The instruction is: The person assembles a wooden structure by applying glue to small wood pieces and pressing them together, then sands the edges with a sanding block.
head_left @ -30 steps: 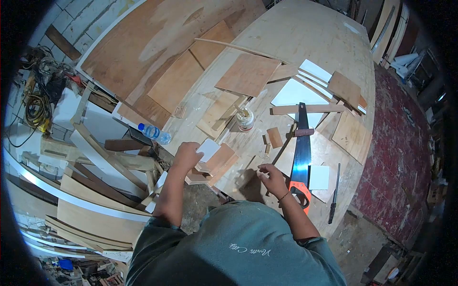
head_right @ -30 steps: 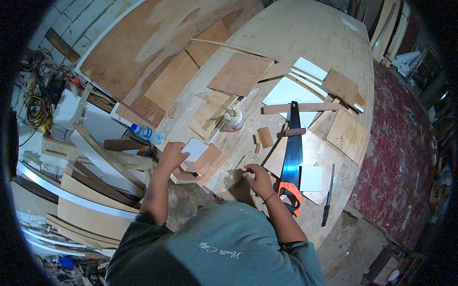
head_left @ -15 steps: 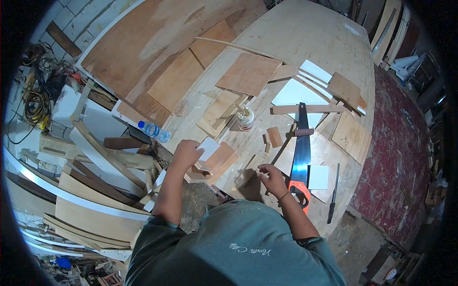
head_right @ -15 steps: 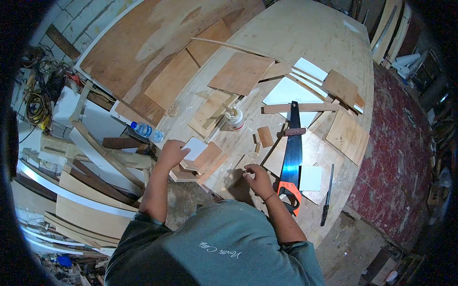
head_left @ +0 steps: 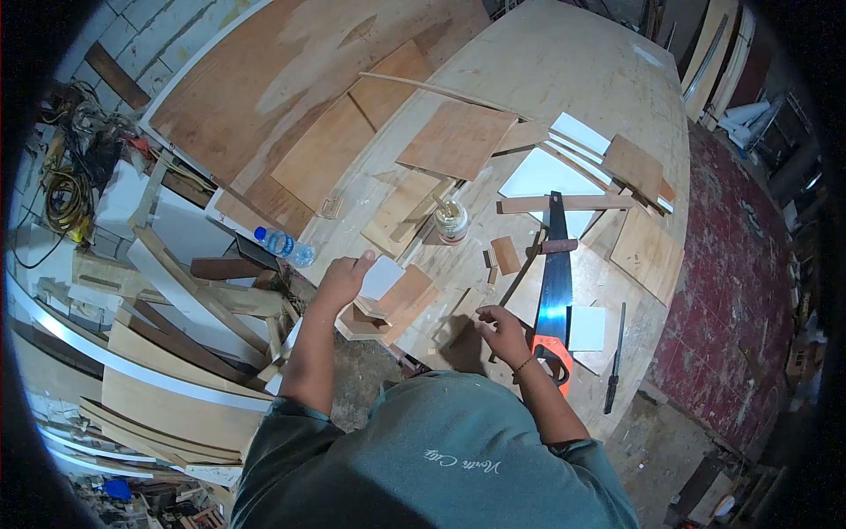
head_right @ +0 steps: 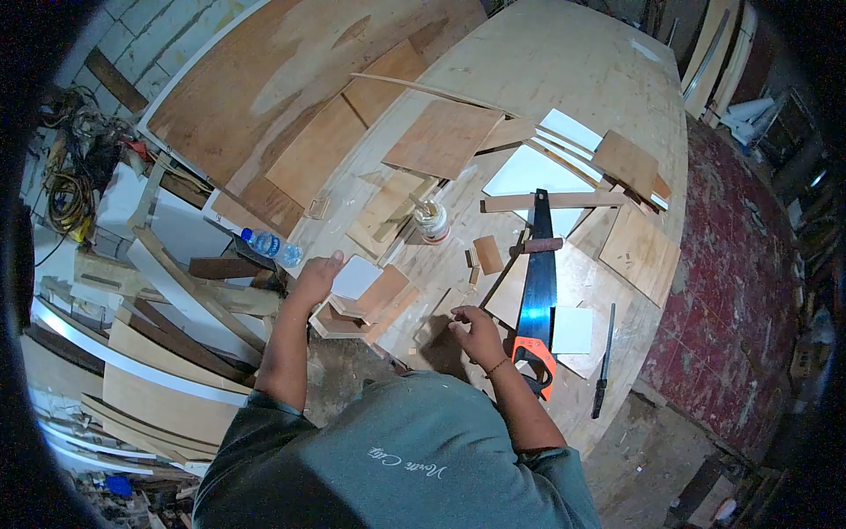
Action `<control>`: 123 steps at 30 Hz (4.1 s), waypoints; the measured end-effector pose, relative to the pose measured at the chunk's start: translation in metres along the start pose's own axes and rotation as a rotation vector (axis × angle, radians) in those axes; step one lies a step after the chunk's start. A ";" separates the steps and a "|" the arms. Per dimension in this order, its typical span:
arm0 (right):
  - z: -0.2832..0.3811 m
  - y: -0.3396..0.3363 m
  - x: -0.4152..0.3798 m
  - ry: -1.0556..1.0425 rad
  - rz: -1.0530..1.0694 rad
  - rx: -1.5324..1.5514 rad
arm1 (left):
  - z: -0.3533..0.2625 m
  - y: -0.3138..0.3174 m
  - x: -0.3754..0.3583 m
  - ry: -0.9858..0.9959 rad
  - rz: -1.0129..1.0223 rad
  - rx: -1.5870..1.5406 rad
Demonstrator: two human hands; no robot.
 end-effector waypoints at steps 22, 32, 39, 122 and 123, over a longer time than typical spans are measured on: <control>0.150 -0.009 0.057 -0.001 0.196 0.636 | -0.043 0.018 -0.056 -0.038 -0.003 -1.226; 0.188 -0.017 0.070 -0.283 0.421 -0.149 | -0.089 -0.055 -0.046 0.382 0.079 -0.282; 0.101 -0.021 0.054 -0.128 -0.011 0.224 | -0.043 -0.036 -0.013 0.216 -0.077 -0.007; 0.002 0.010 0.017 0.087 -0.075 0.526 | -0.017 0.002 -0.009 0.155 0.038 0.211; 0.002 0.009 0.017 0.088 -0.075 0.526 | -0.015 0.003 -0.008 0.149 0.063 0.224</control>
Point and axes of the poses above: each hand's wrist, its own x-axis towards the middle knuckle, its own y-axis out of the palm, z = x × y, the point moved 1 cm from there along x, towards the middle knuckle, and after that the axes turned 5 degrees about y, right-handed, at the moved point
